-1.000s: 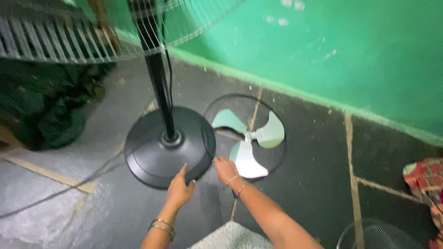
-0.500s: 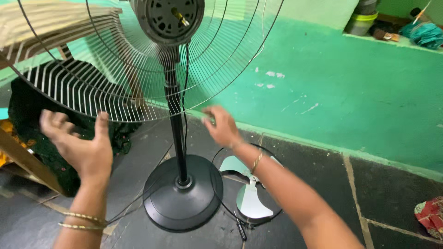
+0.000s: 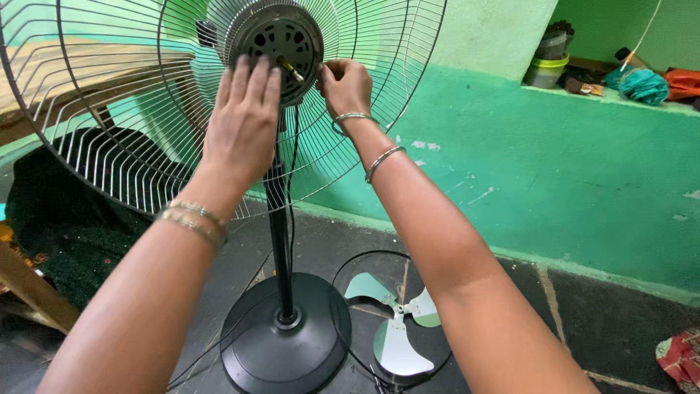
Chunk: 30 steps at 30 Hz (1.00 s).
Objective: The person removes the front grill of a standing electric fan by unscrewing the central nut with a screwdriver. The fan blades remain detached on the floor during the process.
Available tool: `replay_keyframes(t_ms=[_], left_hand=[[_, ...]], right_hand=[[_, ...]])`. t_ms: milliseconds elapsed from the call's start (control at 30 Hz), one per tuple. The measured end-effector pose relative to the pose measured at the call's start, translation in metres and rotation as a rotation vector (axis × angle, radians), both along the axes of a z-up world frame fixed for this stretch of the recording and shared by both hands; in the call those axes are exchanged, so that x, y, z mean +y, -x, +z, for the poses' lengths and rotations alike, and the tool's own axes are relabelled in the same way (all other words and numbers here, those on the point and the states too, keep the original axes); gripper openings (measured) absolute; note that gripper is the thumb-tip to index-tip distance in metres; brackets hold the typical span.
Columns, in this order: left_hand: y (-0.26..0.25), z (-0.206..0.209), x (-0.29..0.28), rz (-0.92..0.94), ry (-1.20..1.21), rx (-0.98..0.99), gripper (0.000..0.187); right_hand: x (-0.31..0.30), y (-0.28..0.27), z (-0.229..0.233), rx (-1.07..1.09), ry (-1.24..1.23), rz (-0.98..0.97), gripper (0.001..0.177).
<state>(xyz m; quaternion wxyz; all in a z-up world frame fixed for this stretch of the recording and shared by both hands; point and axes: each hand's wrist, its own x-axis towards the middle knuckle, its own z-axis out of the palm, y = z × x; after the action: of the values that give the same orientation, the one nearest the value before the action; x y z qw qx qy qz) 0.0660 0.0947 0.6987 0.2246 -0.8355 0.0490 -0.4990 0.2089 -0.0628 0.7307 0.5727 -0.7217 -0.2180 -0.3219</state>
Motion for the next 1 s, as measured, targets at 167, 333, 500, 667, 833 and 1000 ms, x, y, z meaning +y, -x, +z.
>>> replay_keyframes(t_ms=[167,333,500,667,833,1000], left_hand=[[-0.021,0.021,0.018,0.354,-0.271,-0.137,0.080],[-0.013,0.025,0.031,0.405,-0.373,-0.248,0.084],[-0.015,0.025,0.030,0.395,-0.357,-0.224,0.090],[-0.016,0.025,0.030,0.379,-0.347,-0.203,0.092],[-0.008,0.030,0.025,0.358,-0.338,-0.180,0.090],[0.024,0.047,0.031,0.402,-0.476,-0.374,0.071]], right_hand=[[0.016,-0.009,0.010,0.163,-0.275,0.103,0.032],[0.022,-0.018,0.019,0.328,-0.255,-0.037,0.035],[0.029,-0.031,0.013,0.215,-0.410,0.158,0.029],[0.033,-0.041,0.010,0.196,-0.412,0.130,0.028],[0.035,-0.046,0.010,0.229,-0.552,0.255,0.026],[0.022,-0.048,0.002,0.244,-0.554,0.427,0.023]])
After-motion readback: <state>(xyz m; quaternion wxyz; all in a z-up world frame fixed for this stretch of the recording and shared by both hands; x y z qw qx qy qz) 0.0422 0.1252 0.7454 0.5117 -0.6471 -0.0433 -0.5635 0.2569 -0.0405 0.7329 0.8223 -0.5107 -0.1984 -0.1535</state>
